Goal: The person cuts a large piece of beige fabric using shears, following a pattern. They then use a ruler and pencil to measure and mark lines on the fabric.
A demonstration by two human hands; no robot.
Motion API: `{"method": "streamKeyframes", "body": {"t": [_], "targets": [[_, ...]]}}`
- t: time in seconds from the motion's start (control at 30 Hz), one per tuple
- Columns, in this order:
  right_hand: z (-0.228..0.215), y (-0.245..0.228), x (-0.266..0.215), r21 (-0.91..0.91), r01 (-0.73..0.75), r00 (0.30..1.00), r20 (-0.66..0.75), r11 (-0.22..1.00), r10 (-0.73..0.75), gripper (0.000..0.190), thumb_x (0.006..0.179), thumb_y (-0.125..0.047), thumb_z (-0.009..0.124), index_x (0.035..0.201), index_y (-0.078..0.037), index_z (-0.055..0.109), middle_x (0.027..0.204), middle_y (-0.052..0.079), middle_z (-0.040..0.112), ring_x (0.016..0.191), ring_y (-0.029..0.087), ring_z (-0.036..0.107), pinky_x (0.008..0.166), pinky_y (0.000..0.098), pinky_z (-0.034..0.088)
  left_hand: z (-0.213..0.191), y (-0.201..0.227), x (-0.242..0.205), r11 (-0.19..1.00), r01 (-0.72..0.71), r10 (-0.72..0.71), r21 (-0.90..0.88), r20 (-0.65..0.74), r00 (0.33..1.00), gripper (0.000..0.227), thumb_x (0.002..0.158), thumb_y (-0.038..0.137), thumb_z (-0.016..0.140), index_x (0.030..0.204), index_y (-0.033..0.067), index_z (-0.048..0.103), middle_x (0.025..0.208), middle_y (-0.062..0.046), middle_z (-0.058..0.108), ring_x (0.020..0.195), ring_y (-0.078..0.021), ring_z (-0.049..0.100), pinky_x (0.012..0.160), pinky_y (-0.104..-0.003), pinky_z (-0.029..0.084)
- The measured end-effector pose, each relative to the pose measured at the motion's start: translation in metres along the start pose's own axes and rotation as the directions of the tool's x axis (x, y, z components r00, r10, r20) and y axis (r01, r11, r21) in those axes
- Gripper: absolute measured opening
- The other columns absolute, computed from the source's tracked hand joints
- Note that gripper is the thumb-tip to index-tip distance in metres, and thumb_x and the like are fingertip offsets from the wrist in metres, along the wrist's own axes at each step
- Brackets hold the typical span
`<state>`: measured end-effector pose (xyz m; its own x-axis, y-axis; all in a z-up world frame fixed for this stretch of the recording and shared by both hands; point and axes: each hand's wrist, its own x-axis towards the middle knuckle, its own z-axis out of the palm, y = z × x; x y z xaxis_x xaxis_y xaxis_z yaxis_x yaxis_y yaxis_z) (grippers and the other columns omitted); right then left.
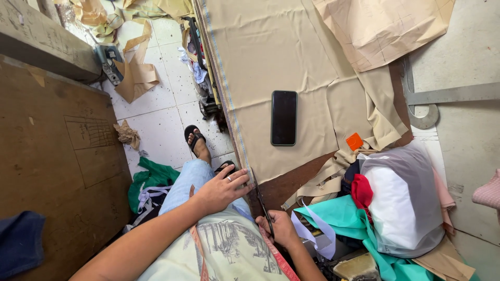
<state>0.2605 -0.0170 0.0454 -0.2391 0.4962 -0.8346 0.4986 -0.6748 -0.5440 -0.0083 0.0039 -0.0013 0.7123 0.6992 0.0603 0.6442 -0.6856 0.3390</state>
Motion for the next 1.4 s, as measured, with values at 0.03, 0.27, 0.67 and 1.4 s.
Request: {"method": "streamKeyframes", "body": {"t": [0.03,0.27,0.67,1.4], "targets": [[-0.001,-0.001,0.0,-0.033,0.075,0.997,0.009,0.997,-0.074,0.052,0.09,-0.041,0.079,0.061,-0.008,0.052,0.048,0.008,0.057,0.036,0.017,0.052,0.038,0.0297,0.04,0.0,0.0,0.0,1.0,0.001,-0.001,-0.011,-0.011,1.0,0.053,0.094,0.009,0.05,0.147,0.0151,0.054,0.143,-0.016,0.048,0.145,-0.0354,0.04,0.115,-0.062,0.029],[0.002,0.01,0.031,-0.149,0.158,0.983,-0.069,0.976,-0.17,0.058,0.083,-0.058,0.08,0.06,-0.017,0.046,0.059,-0.009,0.041,0.058,0.007,0.038,0.053,0.0287,0.028,0.003,-0.005,-0.002,1.0,-0.022,0.022,-0.019,0.016,1.0,0.057,0.094,0.009,0.049,0.15,0.0145,0.05,0.148,-0.018,0.046,0.149,-0.0337,0.036,0.117,-0.062,0.027],[0.016,-0.047,0.023,0.122,0.005,0.998,-0.063,0.993,0.003,0.055,0.082,-0.05,0.082,0.063,-0.009,0.05,0.049,0.006,0.054,0.036,0.016,0.049,0.035,0.0281,0.038,-0.004,-0.013,-0.003,0.989,-0.04,0.048,-0.145,0.05,0.998,0.057,0.096,0.009,0.047,0.153,0.0149,0.047,0.152,-0.015,0.042,0.15,-0.0345,0.032,0.119,-0.061,0.023],[0.023,-0.088,0.044,0.006,-0.013,0.995,-0.096,1.0,0.013,0.052,0.085,-0.052,0.078,0.069,-0.009,0.053,0.051,0.008,0.057,0.035,0.015,0.049,0.039,0.0266,0.035,-0.004,-0.026,-0.006,0.985,-0.105,0.116,-0.138,0.079,0.99,0.044,0.094,0.009,0.053,0.137,0.0158,0.058,0.154,-0.015,0.042,0.153,-0.0329,0.029,0.112,-0.057,0.033]]}}
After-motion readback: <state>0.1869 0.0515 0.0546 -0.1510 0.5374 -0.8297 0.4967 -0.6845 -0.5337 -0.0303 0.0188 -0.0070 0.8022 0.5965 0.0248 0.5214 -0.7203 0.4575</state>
